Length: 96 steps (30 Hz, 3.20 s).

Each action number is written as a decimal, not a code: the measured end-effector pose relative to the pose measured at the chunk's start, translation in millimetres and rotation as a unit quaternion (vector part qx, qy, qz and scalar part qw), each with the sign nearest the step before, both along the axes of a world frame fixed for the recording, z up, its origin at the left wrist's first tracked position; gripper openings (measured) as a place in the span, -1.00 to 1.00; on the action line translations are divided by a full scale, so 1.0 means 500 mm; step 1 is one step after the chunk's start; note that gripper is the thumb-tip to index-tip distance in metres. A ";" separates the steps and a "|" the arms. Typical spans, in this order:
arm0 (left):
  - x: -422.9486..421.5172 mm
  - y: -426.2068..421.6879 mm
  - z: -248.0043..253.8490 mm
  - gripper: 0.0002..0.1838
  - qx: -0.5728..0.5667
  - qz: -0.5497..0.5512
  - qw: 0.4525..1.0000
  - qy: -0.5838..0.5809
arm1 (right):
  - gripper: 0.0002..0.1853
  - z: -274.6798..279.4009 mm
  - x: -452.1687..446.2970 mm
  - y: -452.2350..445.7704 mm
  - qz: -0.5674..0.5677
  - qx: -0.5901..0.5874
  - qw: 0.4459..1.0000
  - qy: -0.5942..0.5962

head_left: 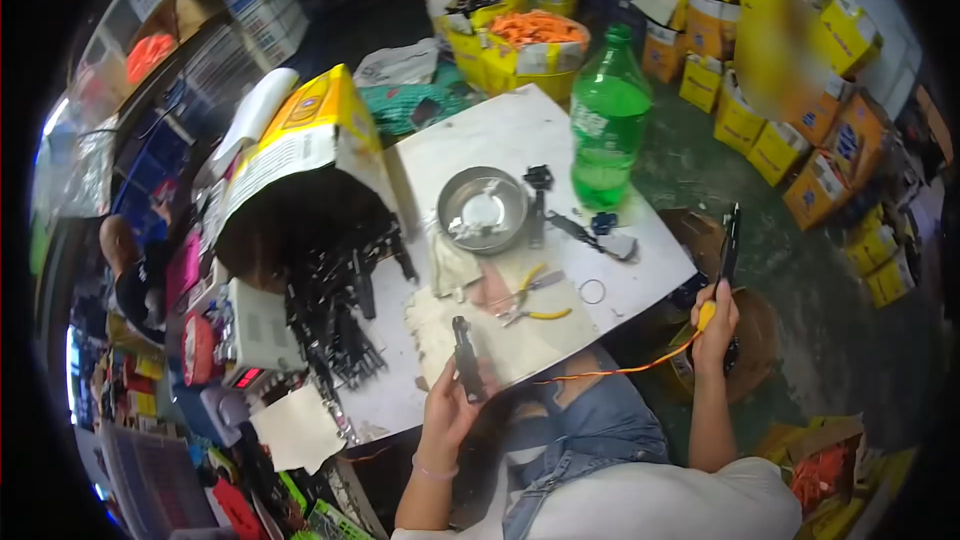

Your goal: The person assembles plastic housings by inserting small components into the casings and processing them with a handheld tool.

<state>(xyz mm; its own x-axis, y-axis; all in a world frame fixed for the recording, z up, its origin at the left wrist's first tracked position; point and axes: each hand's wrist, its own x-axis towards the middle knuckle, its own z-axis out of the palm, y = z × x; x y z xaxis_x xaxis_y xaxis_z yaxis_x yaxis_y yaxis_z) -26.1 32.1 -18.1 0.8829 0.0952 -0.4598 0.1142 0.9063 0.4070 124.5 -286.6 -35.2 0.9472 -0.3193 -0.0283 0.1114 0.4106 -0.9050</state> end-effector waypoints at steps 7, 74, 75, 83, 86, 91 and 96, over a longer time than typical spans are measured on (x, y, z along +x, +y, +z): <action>0.061 -0.097 0.036 -0.58 0.118 -0.067 0.984 -0.117 | -0.44 -0.070 0.030 0.005 0.094 -0.050 0.991 0.082; -0.036 0.046 -0.041 -0.77 0.732 0.194 0.652 0.042 | -0.70 -0.004 0.060 0.318 0.222 -0.582 0.765 -0.163; -0.047 0.042 -0.039 -0.76 0.778 0.184 0.599 0.036 | -0.70 -0.007 0.061 0.309 0.237 -0.515 0.810 -0.149; -0.067 0.040 -0.038 -0.77 0.760 0.094 0.635 0.100 | -0.66 -0.024 -0.003 0.134 0.272 -0.072 0.956 0.079; -0.069 0.048 -0.031 -0.82 0.694 0.043 0.701 0.156 | -0.66 -0.053 -0.031 0.038 0.194 -0.060 0.973 0.108; -0.055 0.029 0.002 -0.79 0.478 0.129 0.868 0.051 | -0.62 -0.051 -0.031 -0.080 0.074 -0.073 0.986 0.133; -0.001 -0.027 0.005 -0.60 0.323 0.028 0.945 -0.048 | -0.48 -0.076 0.097 -0.084 0.103 -0.108 0.975 0.163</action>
